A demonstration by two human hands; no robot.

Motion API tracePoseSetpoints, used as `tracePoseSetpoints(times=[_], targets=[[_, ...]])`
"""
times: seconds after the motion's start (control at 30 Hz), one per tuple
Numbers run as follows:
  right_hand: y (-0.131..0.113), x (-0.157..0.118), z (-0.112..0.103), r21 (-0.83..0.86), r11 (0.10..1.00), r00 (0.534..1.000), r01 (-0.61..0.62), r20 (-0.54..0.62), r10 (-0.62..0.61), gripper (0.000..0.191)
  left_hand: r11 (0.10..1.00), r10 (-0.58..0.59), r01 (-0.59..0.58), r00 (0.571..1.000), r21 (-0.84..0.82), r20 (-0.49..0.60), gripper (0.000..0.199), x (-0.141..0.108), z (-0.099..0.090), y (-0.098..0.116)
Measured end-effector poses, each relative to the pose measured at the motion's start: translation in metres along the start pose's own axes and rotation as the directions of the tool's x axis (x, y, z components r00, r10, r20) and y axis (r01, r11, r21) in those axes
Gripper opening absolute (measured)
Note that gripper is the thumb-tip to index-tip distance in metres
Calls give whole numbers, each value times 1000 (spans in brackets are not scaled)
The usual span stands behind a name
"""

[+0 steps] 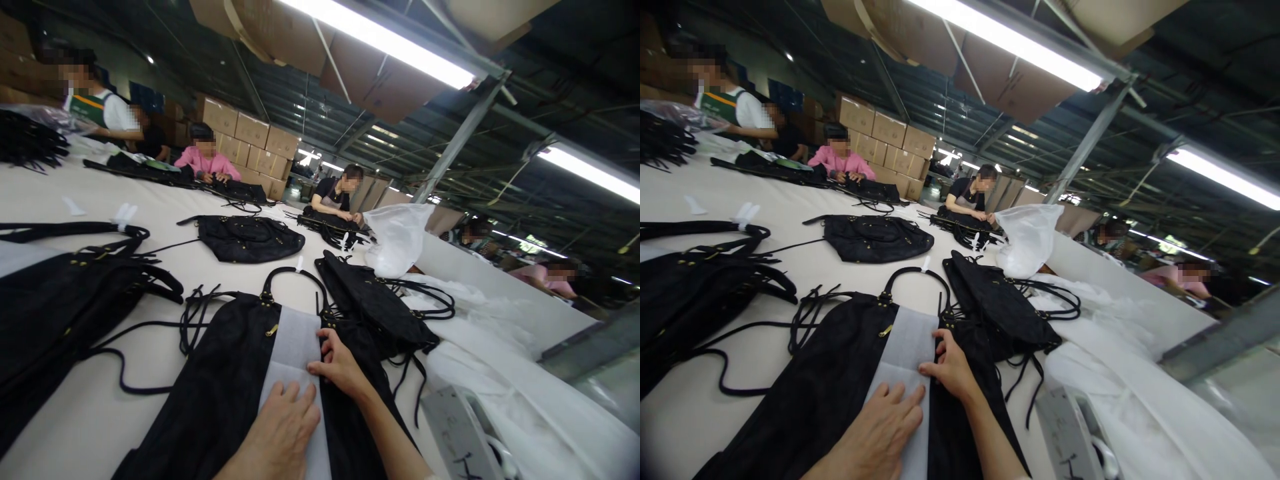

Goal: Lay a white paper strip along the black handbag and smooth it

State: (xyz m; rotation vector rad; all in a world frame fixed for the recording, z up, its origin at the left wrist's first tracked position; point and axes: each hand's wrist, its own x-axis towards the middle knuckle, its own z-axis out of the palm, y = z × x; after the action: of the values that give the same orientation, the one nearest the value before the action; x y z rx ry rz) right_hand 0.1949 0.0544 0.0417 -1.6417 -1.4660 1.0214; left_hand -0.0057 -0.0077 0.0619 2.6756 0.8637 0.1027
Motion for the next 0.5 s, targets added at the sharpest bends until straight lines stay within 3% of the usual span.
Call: tracePoseSetpoints(times=[0.33, 0.5], targets=[[-12, 15, -3, -10, 983, 981, -185, -58, 184, 42, 1000, 2, -2, 1000, 14, 12, 50, 1, -5, 2], [-10, 19, 10, -69, 981, 965, -181, -204, 163, 24, 1000, -6, 7, 1000, -20, 10, 52, -3, -8, 4]])
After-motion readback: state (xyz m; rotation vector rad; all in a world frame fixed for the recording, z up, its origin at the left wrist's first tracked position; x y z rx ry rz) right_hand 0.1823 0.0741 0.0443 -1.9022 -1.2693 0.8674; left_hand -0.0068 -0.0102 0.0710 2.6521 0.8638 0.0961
